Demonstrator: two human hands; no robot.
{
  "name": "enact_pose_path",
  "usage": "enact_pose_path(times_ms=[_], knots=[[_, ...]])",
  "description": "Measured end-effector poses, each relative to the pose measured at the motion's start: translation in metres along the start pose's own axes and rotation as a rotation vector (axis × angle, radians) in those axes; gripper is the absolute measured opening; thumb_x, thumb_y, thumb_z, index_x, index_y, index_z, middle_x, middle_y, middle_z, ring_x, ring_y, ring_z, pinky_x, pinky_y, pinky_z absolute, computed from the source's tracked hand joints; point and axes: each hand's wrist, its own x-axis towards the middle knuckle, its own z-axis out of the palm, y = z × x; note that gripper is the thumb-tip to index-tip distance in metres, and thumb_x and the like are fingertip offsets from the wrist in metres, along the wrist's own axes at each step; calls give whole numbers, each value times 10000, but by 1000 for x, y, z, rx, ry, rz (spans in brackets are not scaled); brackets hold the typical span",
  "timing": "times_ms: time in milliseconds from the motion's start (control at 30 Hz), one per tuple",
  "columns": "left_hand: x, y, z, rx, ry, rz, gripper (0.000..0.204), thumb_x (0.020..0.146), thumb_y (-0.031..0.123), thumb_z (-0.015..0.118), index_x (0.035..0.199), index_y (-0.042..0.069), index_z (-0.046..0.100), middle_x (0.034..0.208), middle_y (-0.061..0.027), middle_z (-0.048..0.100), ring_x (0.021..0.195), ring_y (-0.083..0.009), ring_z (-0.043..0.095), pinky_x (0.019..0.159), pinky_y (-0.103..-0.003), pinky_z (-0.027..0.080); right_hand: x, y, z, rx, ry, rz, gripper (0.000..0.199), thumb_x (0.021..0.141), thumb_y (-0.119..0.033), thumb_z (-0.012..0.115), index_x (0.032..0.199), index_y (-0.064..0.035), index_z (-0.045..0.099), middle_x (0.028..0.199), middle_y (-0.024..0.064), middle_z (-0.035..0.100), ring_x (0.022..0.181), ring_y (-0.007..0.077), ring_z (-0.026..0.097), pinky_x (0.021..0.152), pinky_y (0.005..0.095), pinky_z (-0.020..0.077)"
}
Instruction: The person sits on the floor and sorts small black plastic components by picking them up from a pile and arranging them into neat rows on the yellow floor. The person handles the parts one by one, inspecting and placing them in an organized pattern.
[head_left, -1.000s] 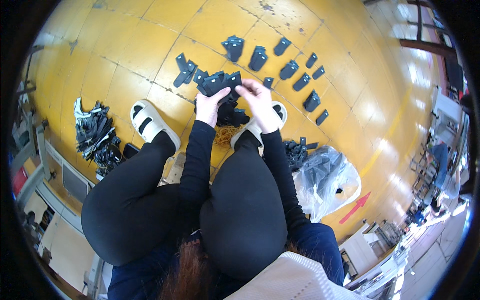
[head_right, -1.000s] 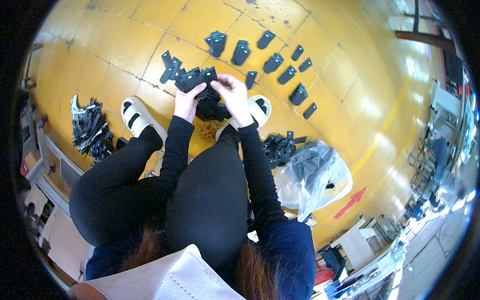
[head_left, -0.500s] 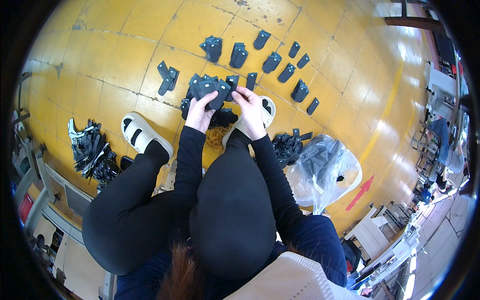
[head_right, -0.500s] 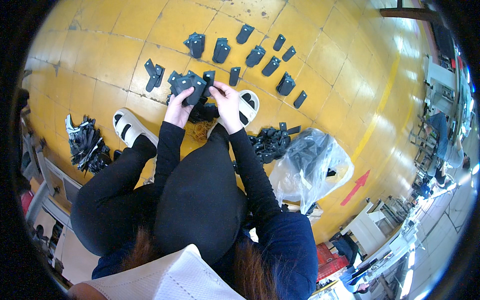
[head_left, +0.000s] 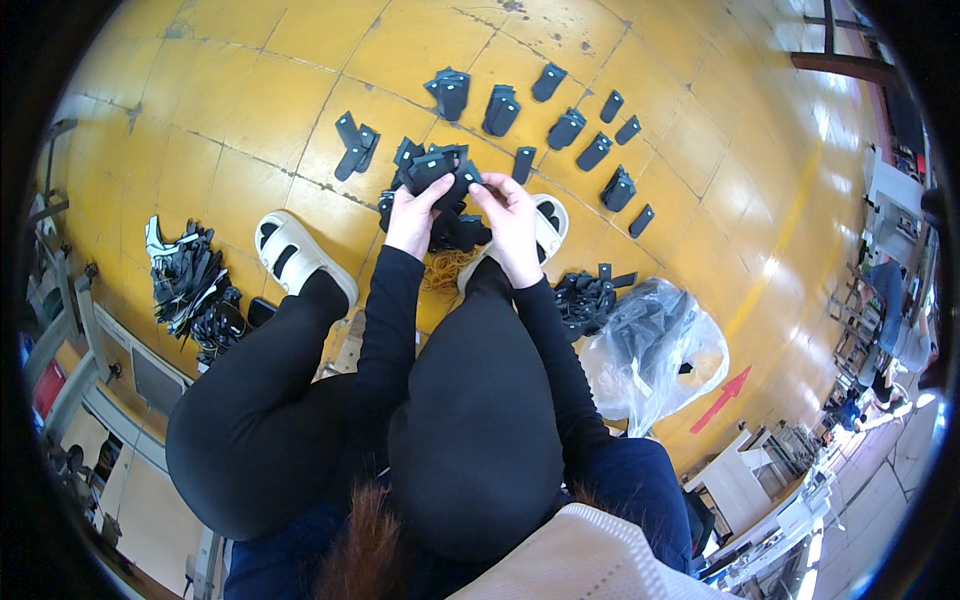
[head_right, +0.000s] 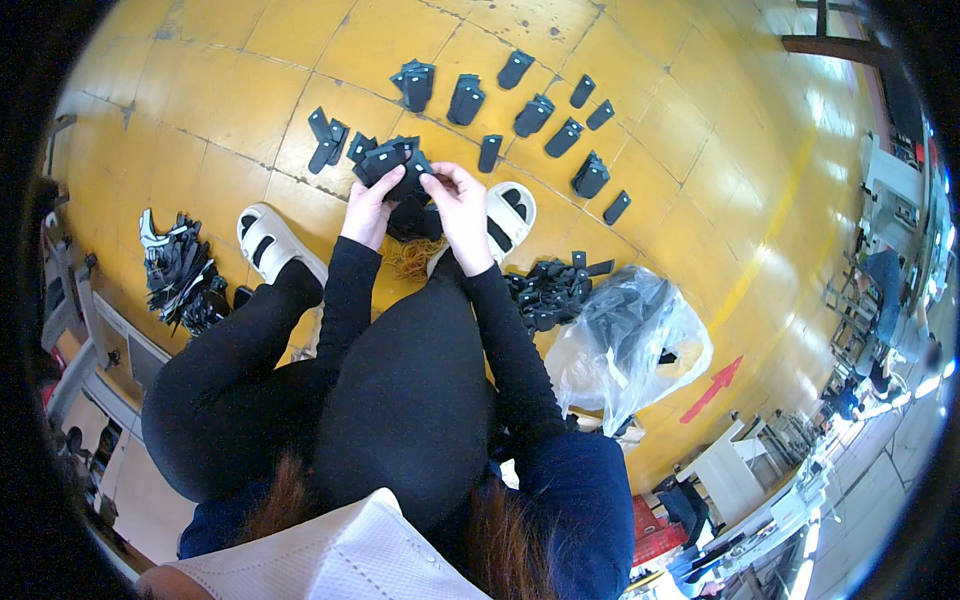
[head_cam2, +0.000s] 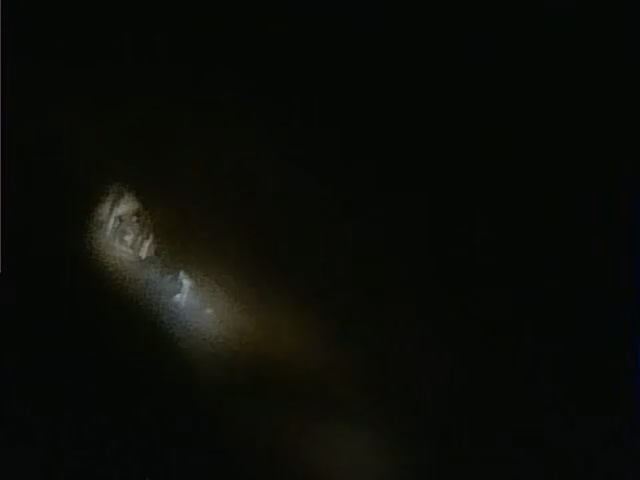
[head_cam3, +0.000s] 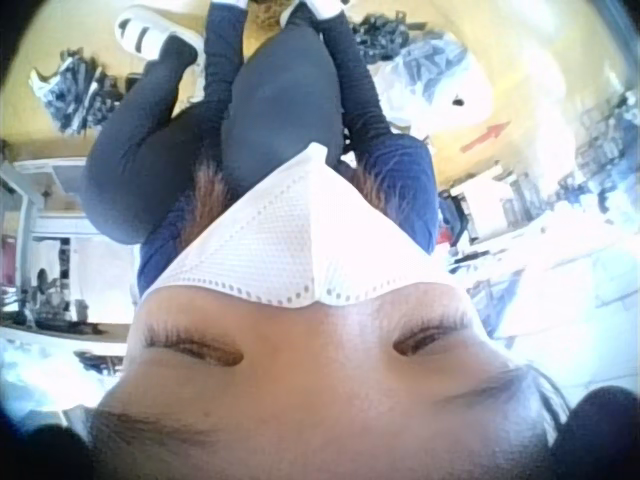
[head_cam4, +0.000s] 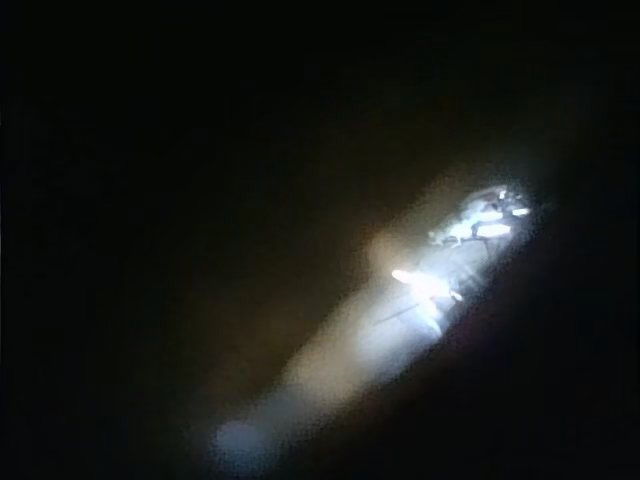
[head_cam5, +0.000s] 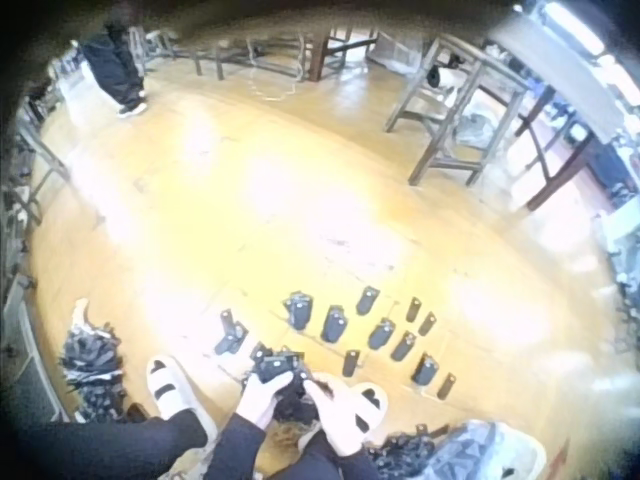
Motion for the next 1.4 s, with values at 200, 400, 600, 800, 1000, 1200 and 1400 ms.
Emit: enact_pose_path(times_ms=[200, 400, 600, 800, 1000, 1200, 1400], knots=[[0, 1, 0, -45, -23, -32, 288, 886, 170, 602, 1150, 63, 565, 1085, -45, 621, 963, -136, 599, 819, -295, 495, 1, 0, -1, 46, 32, 35, 175, 868, -87, 611, 1005, 21, 599, 862, 27, 618, 791, 84, 561, 755, 215, 443], [3, 1, -7, -236, -105, -105, 353, 938, 231, 508, 1231, 36, 481, 1165, -97, 584, 1041, -194, 595, 899, -358, 504, 3, -5, -3, 58, 37, 24, 180, 871, -113, 613, 1004, 7, 601, 839, 16, 605, 756, 81, 543, 737, 217, 428], [3, 1, -10, -141, -77, -58, 348, 943, 241, 506, 1227, 41, 486, 1161, -94, 587, 1040, -190, 595, 903, -357, 501, 4, -11, 1, 66, 34, 25, 180, 871, -112, 612, 1007, 6, 600, 842, 16, 603, 760, 81, 541, 742, 219, 426], [-1, 3, -2, -111, -123, -25, 335, 942, 242, 515, 1210, 41, 498, 1145, -91, 591, 1008, -169, 599, 864, -353, 516, 3, -12, 1, 20, 1, -4, 155, 861, -81, 615, 994, -3, 611, 842, 9, 603, 774, 82, 544, 744, 221, 430], [-4, 5, -2, -262, -143, -174, 326, 951, 262, 505, 1175, 26, 517, 1073, -78, 603, 947, -157, 609, 817, -321, 531, 1, -12, 4, -183, -49, -130, 162, 791, -19, 667, 946, -10, 619, 892, 14, 594, 782, 97, 550, 734, 224, 434], [-4, 1, -2, -230, -205, -91, 316, 954, 229, 501, 1190, 20, 514, 1098, -79, 598, 977, -147, 589, 858, -296, 493, -3, -30, 19, -488, 15, -416, 191, 707, -10, 712, 849, -23, 584, 937, 56, 572, 779, 124, 524, 675, 250, 413], [-4, 10, 8, -224, -272, -11, 401, 976, 266, 426, 1278, 2, 443, 1234, -152, 542, 1073, -212, 568, 919, -345, 473, -6, -22, 15, -270, -64, -294, 156, 767, 17, 666, 906, -3, 597, 890, -3, 531, 799, 73, 511, 718, 200, 409]])
